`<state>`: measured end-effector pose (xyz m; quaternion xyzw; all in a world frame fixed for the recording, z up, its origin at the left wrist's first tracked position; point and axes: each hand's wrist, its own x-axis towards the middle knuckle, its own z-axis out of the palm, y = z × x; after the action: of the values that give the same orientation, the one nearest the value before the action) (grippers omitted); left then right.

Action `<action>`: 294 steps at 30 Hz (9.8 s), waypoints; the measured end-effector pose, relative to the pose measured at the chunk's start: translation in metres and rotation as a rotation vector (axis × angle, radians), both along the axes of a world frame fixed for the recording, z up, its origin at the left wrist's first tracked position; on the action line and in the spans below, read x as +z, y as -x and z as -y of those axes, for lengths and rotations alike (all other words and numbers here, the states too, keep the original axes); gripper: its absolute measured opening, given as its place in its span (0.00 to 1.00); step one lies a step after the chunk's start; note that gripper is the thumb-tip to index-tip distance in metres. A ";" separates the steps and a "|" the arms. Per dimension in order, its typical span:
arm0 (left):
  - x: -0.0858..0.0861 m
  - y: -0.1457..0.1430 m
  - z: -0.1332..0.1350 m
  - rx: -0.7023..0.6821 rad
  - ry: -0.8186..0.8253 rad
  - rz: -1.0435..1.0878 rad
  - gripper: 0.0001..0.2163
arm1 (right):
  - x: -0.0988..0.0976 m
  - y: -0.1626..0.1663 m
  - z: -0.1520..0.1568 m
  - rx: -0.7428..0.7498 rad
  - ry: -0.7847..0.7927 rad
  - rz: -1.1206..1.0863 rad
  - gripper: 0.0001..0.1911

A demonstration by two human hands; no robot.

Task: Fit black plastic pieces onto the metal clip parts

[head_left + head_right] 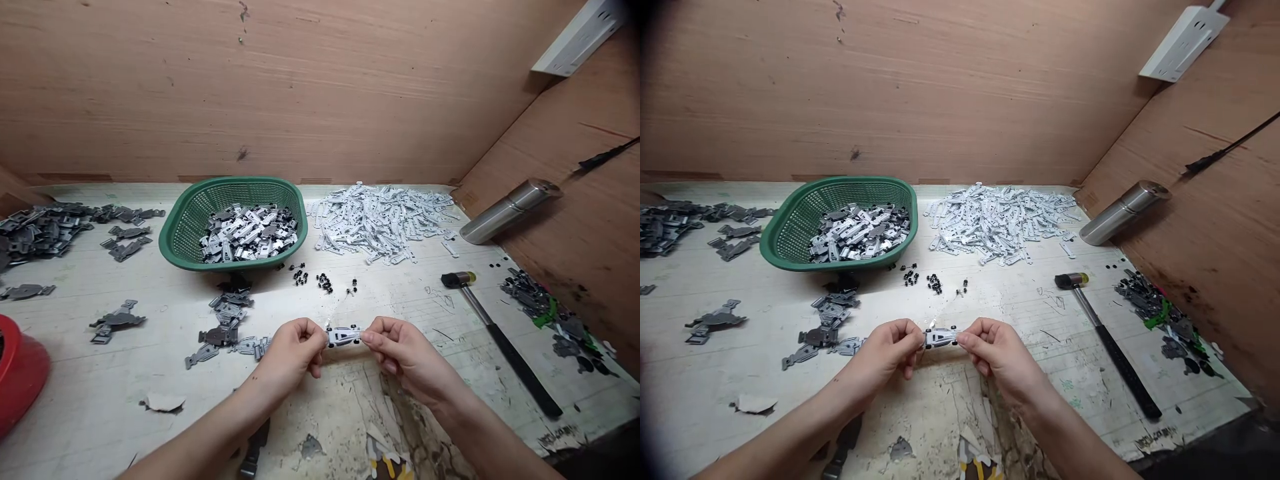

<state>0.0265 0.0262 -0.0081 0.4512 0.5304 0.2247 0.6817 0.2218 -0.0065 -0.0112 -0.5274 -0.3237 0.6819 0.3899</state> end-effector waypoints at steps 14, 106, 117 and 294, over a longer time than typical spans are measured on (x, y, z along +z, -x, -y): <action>0.001 0.000 0.000 -0.016 -0.024 0.068 0.09 | -0.009 -0.008 -0.011 0.147 0.182 -0.242 0.12; 0.008 0.001 -0.008 0.082 0.085 0.122 0.11 | -0.009 -0.012 -0.095 0.600 -1.145 1.659 0.11; 0.015 0.005 -0.009 0.055 0.041 0.096 0.10 | 0.004 -0.021 -0.049 0.252 -1.108 1.260 0.08; 0.000 0.015 -0.018 -0.135 0.023 -0.047 0.12 | 0.005 0.009 -0.075 0.362 -0.757 0.964 0.07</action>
<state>0.0116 0.0440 -0.0085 0.4831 0.5172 0.1612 0.6878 0.2126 0.0690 -0.0062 -0.5375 -0.7653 0.2618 0.2384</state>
